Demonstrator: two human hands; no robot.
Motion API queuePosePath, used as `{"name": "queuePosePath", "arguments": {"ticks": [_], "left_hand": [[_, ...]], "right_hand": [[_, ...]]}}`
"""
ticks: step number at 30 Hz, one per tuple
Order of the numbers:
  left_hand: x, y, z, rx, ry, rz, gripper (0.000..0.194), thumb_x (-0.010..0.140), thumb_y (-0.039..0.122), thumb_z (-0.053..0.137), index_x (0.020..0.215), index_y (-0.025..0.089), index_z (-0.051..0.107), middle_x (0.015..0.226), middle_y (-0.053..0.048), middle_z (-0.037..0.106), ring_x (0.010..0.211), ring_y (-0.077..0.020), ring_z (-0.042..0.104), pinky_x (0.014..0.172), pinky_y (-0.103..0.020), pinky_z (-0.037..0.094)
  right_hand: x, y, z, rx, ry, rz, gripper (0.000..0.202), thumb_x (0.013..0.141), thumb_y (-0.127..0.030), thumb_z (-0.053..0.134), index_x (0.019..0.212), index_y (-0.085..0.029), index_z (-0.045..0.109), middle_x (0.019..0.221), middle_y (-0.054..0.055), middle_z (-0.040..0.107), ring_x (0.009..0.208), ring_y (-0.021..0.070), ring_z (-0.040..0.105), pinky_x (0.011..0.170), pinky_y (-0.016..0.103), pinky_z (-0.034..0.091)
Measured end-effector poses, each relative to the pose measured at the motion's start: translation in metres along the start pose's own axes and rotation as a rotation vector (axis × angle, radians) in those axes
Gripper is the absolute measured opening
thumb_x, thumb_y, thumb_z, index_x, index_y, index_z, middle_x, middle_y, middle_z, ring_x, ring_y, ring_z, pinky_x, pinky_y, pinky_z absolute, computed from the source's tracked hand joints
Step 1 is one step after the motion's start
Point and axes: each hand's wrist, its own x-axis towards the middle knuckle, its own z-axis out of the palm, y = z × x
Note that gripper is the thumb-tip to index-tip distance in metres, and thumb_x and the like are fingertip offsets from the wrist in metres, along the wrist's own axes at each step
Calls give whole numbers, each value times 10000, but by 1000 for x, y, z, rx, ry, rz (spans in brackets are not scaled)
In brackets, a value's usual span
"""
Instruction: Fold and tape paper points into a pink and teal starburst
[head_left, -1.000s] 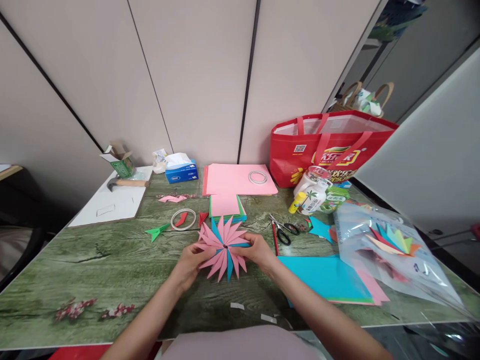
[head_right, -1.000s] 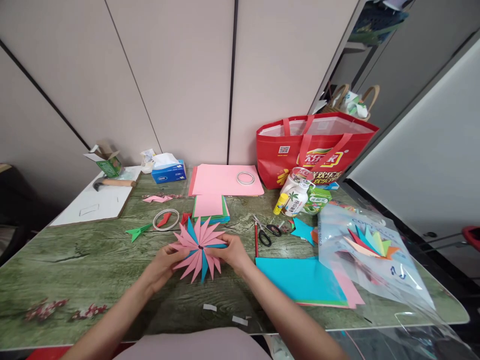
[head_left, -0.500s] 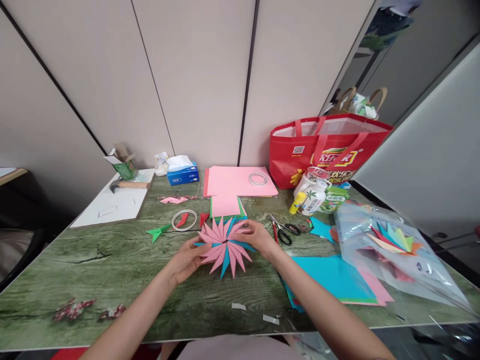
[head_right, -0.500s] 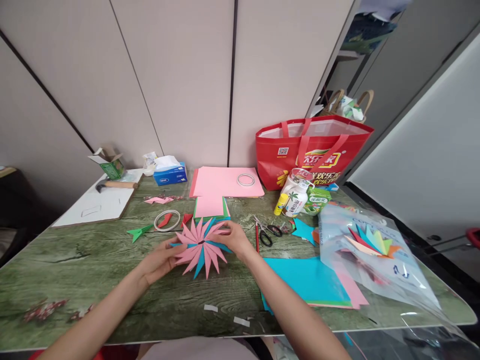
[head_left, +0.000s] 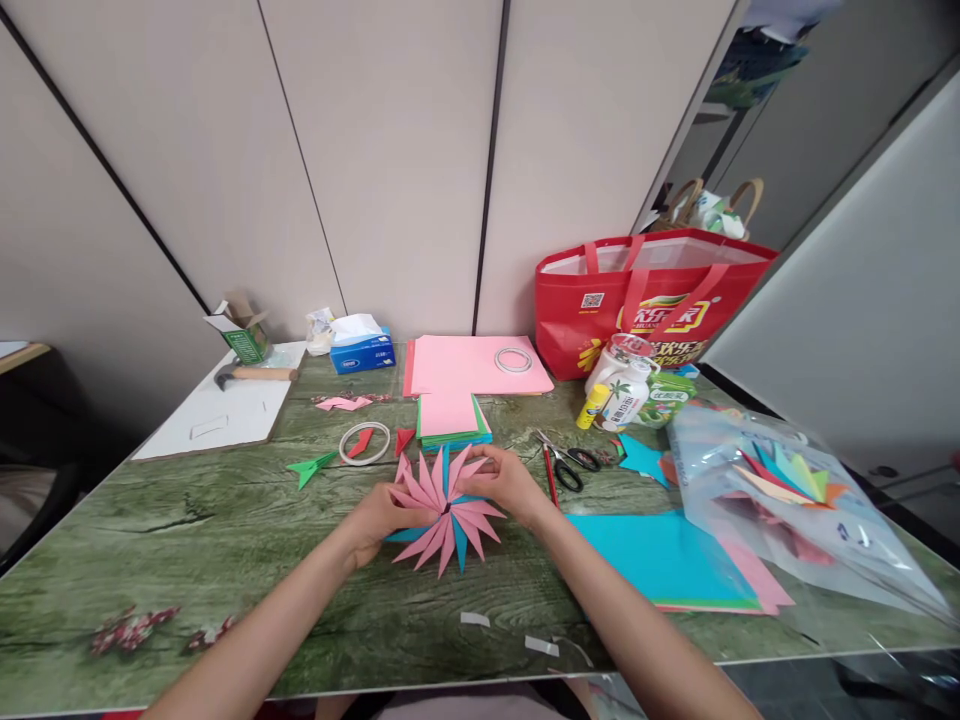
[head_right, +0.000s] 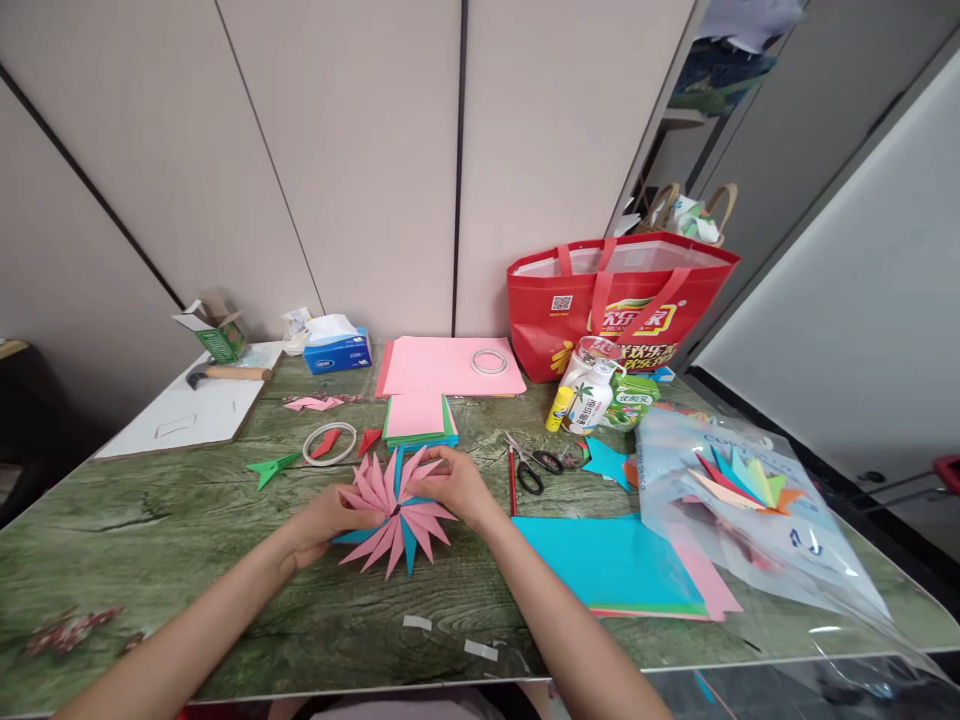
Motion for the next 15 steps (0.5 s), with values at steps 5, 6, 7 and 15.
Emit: {"name": "queuePosePath", "arguments": {"ticks": [5, 6, 7, 15], "left_hand": [[-1, 0, 1, 152, 89, 52, 244, 484, 283, 758, 653, 114, 706, 692, -84, 707, 631, -194, 612, 633, -281, 461], [-2, 4, -1, 174, 73, 61, 241, 485, 285, 756, 649, 116, 707, 689, -83, 705, 620, -192, 606, 611, -276, 457], [-4, 7, -4, 190, 53, 61, 237, 487, 286, 753, 649, 119, 707, 676, -78, 702, 599, -185, 598, 580, -266, 450], [0, 13, -3, 81, 65, 30, 215, 463, 256, 769, 625, 139, 689, 580, -29, 671, 474, -120, 538, 447, -208, 376]], "right_hand": [[1, 1, 3, -17, 12, -44, 379, 501, -310, 743, 807, -132, 607, 642, 16, 644, 591, 156, 591, 576, 268, 449], [1, 1, 4, 2, 0, -51, 362, 503, -316, 741, 787, -130, 613, 656, 17, 648, 591, 153, 588, 581, 269, 449], [2, 0, 5, 23, -15, -56, 349, 502, -321, 740, 767, -128, 619, 668, 18, 652, 591, 149, 585, 588, 271, 449], [9, 0, 10, 34, 4, -123, 269, 530, -343, 717, 672, -127, 642, 712, 40, 657, 641, 163, 585, 608, 277, 462]]}}
